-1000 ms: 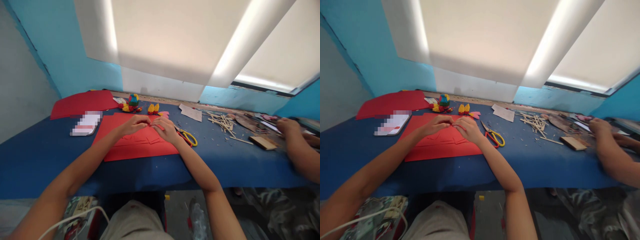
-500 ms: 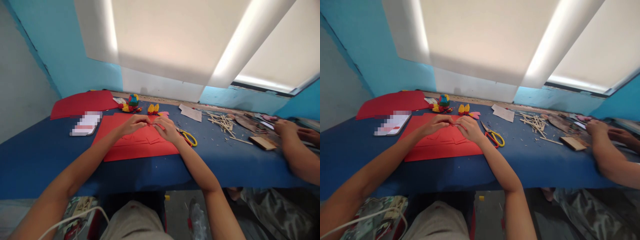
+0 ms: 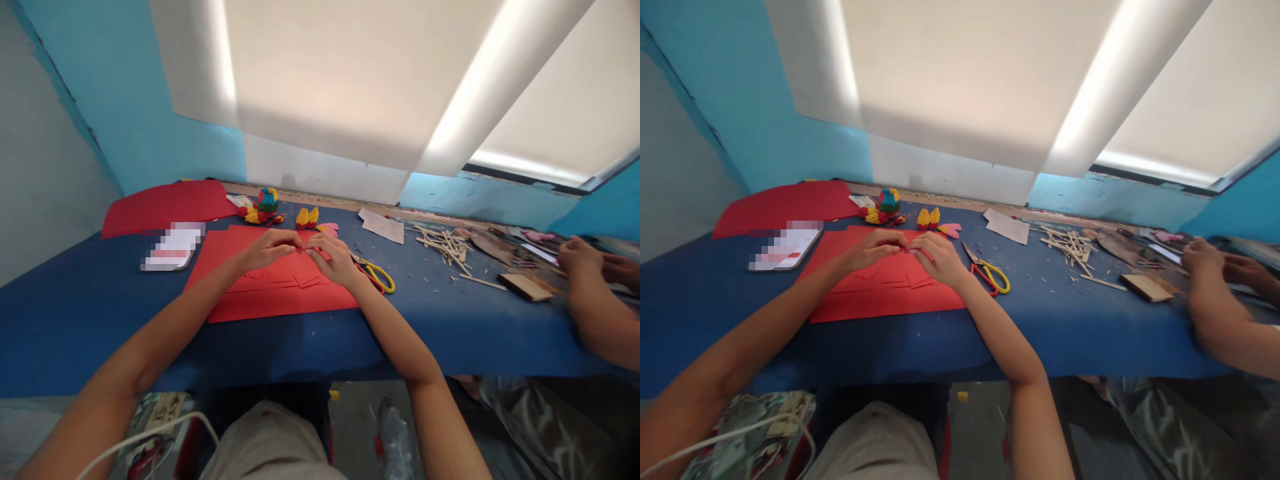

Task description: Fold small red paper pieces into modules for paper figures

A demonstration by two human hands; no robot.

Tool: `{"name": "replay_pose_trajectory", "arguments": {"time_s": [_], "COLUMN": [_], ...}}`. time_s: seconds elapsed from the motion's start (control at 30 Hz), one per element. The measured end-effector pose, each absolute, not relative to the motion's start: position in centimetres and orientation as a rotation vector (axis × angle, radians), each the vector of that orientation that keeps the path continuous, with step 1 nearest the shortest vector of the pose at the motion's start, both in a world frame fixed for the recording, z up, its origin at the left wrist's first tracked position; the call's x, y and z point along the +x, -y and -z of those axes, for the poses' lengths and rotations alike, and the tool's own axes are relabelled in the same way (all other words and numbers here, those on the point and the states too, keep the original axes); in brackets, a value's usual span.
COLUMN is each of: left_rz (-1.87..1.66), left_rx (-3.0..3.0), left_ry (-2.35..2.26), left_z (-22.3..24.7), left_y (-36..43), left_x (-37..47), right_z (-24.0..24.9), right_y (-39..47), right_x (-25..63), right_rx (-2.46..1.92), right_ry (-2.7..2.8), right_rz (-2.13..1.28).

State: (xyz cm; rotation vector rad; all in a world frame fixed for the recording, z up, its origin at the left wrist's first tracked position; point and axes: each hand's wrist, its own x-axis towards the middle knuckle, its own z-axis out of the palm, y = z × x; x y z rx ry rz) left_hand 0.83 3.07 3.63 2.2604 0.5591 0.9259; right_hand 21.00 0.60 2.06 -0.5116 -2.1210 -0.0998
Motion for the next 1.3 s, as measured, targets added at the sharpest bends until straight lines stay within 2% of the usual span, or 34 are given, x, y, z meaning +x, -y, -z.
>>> {"name": "replay_pose_trajectory", "arguments": {"time_s": [1.3], "left_rz": [-0.901], "left_rx": [2.317], "left_ry": [-0.577], "left_z": [-3.56], "left_y": [-3.16], "left_x": [0.76], "right_z": [-1.85], "right_y": [-0.88], "right_x": [21.16], "right_rx": [-0.532], "right_ry": [2.132], "right_rz": [0.087]}}
